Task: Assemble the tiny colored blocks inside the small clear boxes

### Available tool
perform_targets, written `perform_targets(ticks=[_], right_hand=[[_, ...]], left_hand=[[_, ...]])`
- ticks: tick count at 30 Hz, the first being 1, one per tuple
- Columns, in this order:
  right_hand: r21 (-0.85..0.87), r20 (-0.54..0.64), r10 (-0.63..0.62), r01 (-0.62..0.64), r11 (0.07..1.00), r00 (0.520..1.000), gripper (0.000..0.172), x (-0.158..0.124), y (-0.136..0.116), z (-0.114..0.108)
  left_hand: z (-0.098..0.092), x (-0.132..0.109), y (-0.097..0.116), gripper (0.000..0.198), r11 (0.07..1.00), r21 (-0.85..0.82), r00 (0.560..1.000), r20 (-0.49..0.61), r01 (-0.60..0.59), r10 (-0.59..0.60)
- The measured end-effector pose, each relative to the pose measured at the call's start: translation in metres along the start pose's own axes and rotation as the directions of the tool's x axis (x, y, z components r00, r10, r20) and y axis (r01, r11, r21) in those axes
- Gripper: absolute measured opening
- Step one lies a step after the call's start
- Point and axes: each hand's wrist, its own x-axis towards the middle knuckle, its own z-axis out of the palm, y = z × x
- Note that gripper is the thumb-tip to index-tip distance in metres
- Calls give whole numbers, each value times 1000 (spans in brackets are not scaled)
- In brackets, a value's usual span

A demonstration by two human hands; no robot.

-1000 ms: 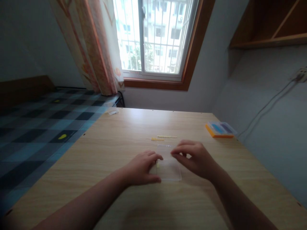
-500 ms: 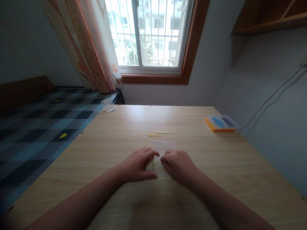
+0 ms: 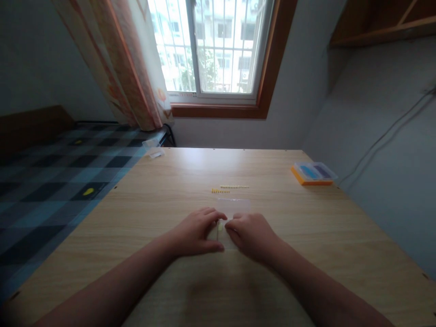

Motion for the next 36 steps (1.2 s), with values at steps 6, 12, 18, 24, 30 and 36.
perform_targets(ticks=[6, 12, 18, 24, 30, 36], right_hand=[[25, -33, 5, -4, 1000, 999, 24, 0, -5, 4], [30, -24, 28, -27, 999, 999, 23, -1, -4, 2], [10, -16, 18, -18, 1000, 1000, 22, 1, -5, 4], [18, -13, 23, -22, 1000, 1000, 21, -1, -6, 4], [12, -18, 18, -17, 1000, 1000, 21, -1, -7, 2], [2, -15, 10, -10, 1000, 1000, 21, 0, -6, 5]], left_hand=[[1, 0, -1, 59, 1000, 8, 1000, -11, -17, 17], [3, -1, -4, 61, 999, 25, 999, -14, -33, 34], [2, -1, -3, 60, 999, 25, 999, -21, -40, 41], [3, -1, -5, 60, 999, 19, 999, -21, -45, 45], [4, -1, -5, 61, 999, 21, 999, -20, -50, 50], [3, 0, -4, 61, 999, 27, 999, -18, -45, 46]])
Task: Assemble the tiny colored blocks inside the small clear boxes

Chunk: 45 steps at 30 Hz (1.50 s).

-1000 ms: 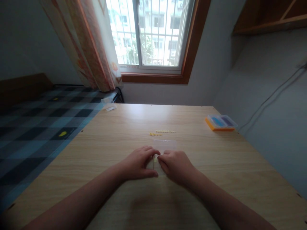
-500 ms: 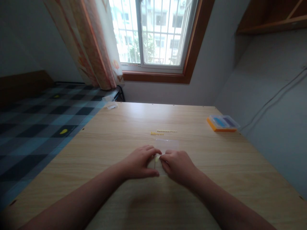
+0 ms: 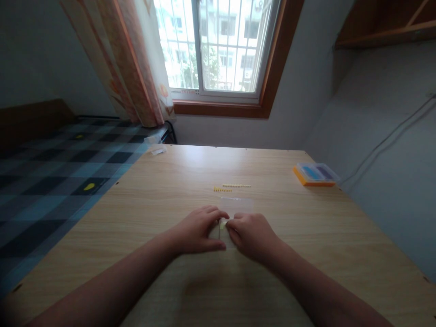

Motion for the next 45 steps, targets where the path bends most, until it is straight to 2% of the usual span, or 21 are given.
perform_targets(ticks=[24, 27, 29, 32, 35, 40, 43, 45], right_hand=[[-20, -42, -9, 8, 1000, 999, 19, 0, 1, 4], [35, -113, -35, 40, 999, 993, 19, -1, 3, 1], [87, -209, -77, 97, 992, 975, 18, -4, 6, -5], [126, -402, -88, 150, 981, 912, 20, -6, 12, -20], [128, -507, -15, 93, 987, 862, 21, 1, 22, -39], [133, -400, 37, 18, 991, 916, 21, 45, 43, -57], [112, -320, 49, -14, 994, 946, 18, 83, 56, -53], [83, -195, 83, -68, 994, 977, 18, 107, 61, -47]], left_hand=[[-1, 0, 1, 59, 1000, 10, 1000, 4, 2, -2], [-1, 0, 1, 60, 1000, 5, 1000, 3, -1, 1], [0, 1, 1, 60, 1000, -4, 1000, 4, 4, -4], [0, 1, 1, 61, 1000, -16, 1000, 3, 16, -16], [0, 0, 1, 61, 999, -22, 1000, -5, 26, -26], [-2, -1, 2, 61, 999, -25, 999, 9, 35, -35], [-3, -1, 3, 61, 999, -20, 999, 12, 37, -37], [-3, -1, 3, 61, 999, -18, 1000, 7, 29, -29]])
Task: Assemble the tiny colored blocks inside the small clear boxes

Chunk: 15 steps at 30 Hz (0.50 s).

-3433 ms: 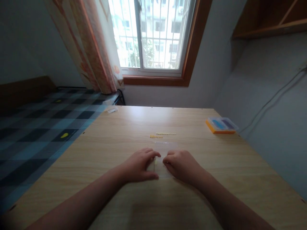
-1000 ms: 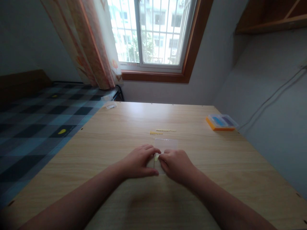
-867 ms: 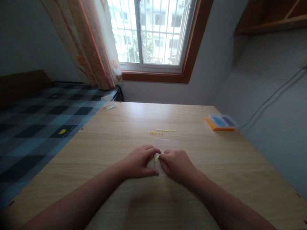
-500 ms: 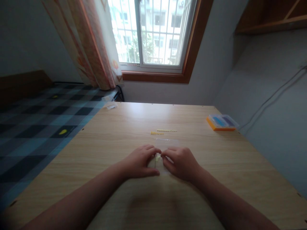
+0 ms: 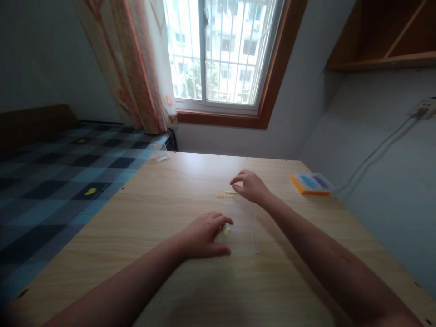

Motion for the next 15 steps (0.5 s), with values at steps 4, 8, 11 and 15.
perform_targets(ticks=[4, 8, 11, 15], right_hand=[[-48, 186, 54, -45, 998, 981, 15, 31, 3, 20], [-117, 277, 115, -85, 989, 954, 17, 42, 4, 30], [-153, 306, 143, -100, 983, 941, 19, 44, 3, 34], [-176, 326, 166, -112, 978, 931, 20, 47, 1, 39]], left_hand=[[1, 0, 0, 62, 1000, 7, 1000, -8, -19, 19], [3, 0, -3, 63, 1000, 6, 999, -16, -31, 31], [4, 0, -4, 62, 999, 3, 999, -17, -31, 32], [3, 0, -3, 61, 1000, -5, 999, -13, -30, 30]])
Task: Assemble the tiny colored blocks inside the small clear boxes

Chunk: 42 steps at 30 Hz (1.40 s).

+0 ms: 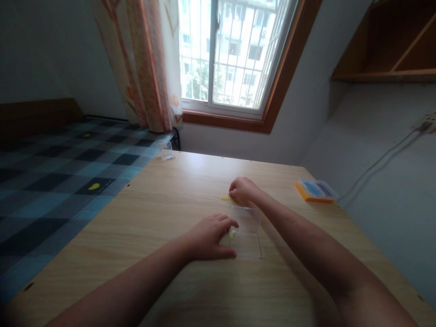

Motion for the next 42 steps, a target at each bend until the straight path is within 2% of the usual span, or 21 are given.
perform_targets(ticks=[9, 13, 16, 18, 20, 23, 26, 29, 33, 37, 42], right_hand=[[31, 5, -36, 36, 999, 999, 21, 4, -6, -1], [111, -63, -36, 43, 993, 997, 22, -2, -5, -17], [171, -157, -33, 60, 983, 987, 24, -26, 1, -41], [216, -228, -51, 102, 971, 972, 24, -56, 6, -54], [324, -311, -138, 241, 915, 941, 22, -94, 8, -58], [413, -249, -197, 288, 864, 948, 20, -145, 4, -44], [385, -121, -254, 281, 879, 960, 15, -171, -7, -17], [293, -107, -245, 266, 918, 964, 18, -173, -15, 8], [150, -98, -213, 226, 963, 972, 21, -167, -18, 27], [88, -126, -227, 239, 967, 966, 20, -166, -17, 37], [96, -193, -240, 261, 960, 951, 22, -168, -11, 38]], left_hand=[[-2, -1, 1, 61, 1000, 2, 1000, 2, 11, -11], [-3, -1, 1, 62, 1000, 5, 1000, 5, 19, -19], [-3, -1, 1, 62, 1000, 4, 1000, 2, 19, -19], [-2, -1, 1, 62, 1000, 3, 1000, -4, 16, -16], [-1, 0, 1, 62, 1000, 1, 1000, -8, 15, -15], [-1, 0, 0, 63, 1000, -6, 1000, -5, 18, -19], [-1, 0, 0, 63, 1000, -6, 1000, 5, 27, -27], [-1, 0, 0, 62, 1000, -5, 1000, 3, 30, -30], [-1, 0, 1, 62, 999, -9, 1000, 3, 31, -31], [-1, 0, 0, 62, 1000, -1, 1000, 9, 26, -26], [-1, 0, 0, 62, 1000, 3, 1000, 8, 28, -28]])
